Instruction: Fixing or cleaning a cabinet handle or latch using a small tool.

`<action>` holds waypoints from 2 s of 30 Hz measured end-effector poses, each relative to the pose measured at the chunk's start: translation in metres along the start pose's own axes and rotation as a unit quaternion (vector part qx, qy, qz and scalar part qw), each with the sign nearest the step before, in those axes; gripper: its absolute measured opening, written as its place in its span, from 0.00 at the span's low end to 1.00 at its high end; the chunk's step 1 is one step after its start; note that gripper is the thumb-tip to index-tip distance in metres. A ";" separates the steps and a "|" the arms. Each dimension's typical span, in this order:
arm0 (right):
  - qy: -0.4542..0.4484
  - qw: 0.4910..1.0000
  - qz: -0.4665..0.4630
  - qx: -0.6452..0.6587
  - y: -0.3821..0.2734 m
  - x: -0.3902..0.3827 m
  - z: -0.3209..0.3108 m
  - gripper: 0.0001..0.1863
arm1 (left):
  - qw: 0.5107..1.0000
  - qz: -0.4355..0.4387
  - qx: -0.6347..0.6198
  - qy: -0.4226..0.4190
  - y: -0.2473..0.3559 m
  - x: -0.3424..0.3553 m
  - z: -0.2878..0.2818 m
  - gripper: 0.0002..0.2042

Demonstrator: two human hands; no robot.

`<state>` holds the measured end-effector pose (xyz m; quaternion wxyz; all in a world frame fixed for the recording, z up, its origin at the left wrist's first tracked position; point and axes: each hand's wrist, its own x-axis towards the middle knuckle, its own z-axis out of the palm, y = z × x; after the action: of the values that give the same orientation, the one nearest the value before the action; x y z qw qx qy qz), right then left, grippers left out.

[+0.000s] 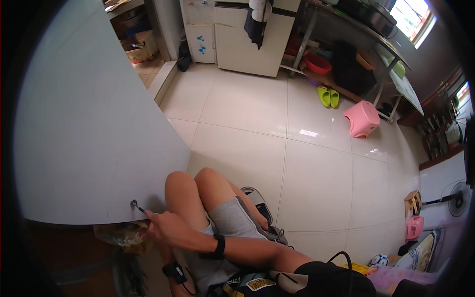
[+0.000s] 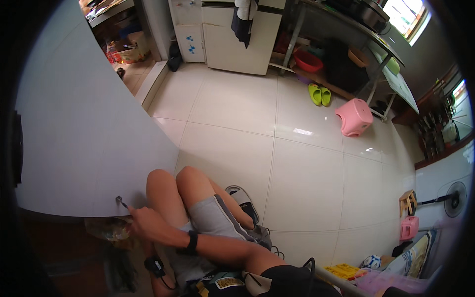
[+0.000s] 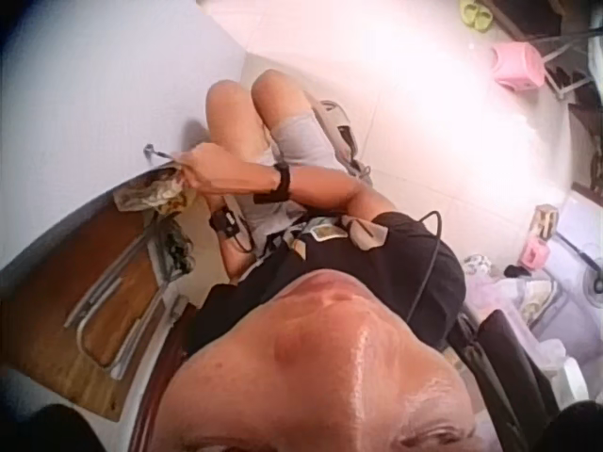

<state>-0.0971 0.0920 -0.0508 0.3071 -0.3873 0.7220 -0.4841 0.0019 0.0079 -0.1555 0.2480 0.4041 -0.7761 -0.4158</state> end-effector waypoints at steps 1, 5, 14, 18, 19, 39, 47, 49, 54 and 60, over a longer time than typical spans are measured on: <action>0.085 0.995 -0.052 -0.003 0.004 -0.001 0.023 0.21 | 1.000 0.006 0.000 0.003 0.002 0.002 -0.003 0.13; 0.104 0.992 -0.069 0.005 0.020 0.007 0.042 0.18 | 1.000 0.003 -0.015 -0.013 -0.008 0.000 0.008 0.12; 0.036 0.999 -0.037 0.001 -0.002 0.007 0.014 0.20 | 0.999 0.025 -0.019 -0.010 -0.001 0.001 0.001 0.12; 0.012 0.999 0.033 -0.008 0.007 0.010 0.005 0.23 | 0.999 0.029 -0.023 -0.014 0.002 0.001 0.001 0.12; 0.003 1.000 0.015 0.000 0.004 0.009 0.010 0.23 | 0.999 0.030 -0.019 -0.004 0.003 0.002 -0.008 0.12; 0.045 0.998 -0.047 -0.013 0.008 0.014 0.006 0.25 | 0.997 0.008 -0.073 0.005 0.000 0.020 -0.007 0.08; 0.014 1.000 0.011 -0.002 0.003 0.015 -0.012 0.26 | 0.994 0.009 0.074 -0.074 -0.006 0.017 -0.015 0.14; 0.052 0.996 -0.079 -0.008 -0.013 0.004 -0.012 0.26 | 0.997 0.014 0.058 -0.052 -0.004 0.018 -0.012 0.14; 0.022 0.999 -0.018 -0.017 0.007 0.010 -0.014 0.26 | 0.997 0.022 0.049 -0.051 0.002 0.014 0.000 0.14; 0.038 0.998 -0.048 -0.017 -0.007 0.000 -0.001 0.27 | 0.997 0.023 0.063 -0.040 0.000 0.000 -0.008 0.13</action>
<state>-0.0966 0.0907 -0.0436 0.2490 -0.4082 0.7220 -0.5001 0.0077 0.0037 -0.1514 0.2005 0.3836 -0.8192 -0.3762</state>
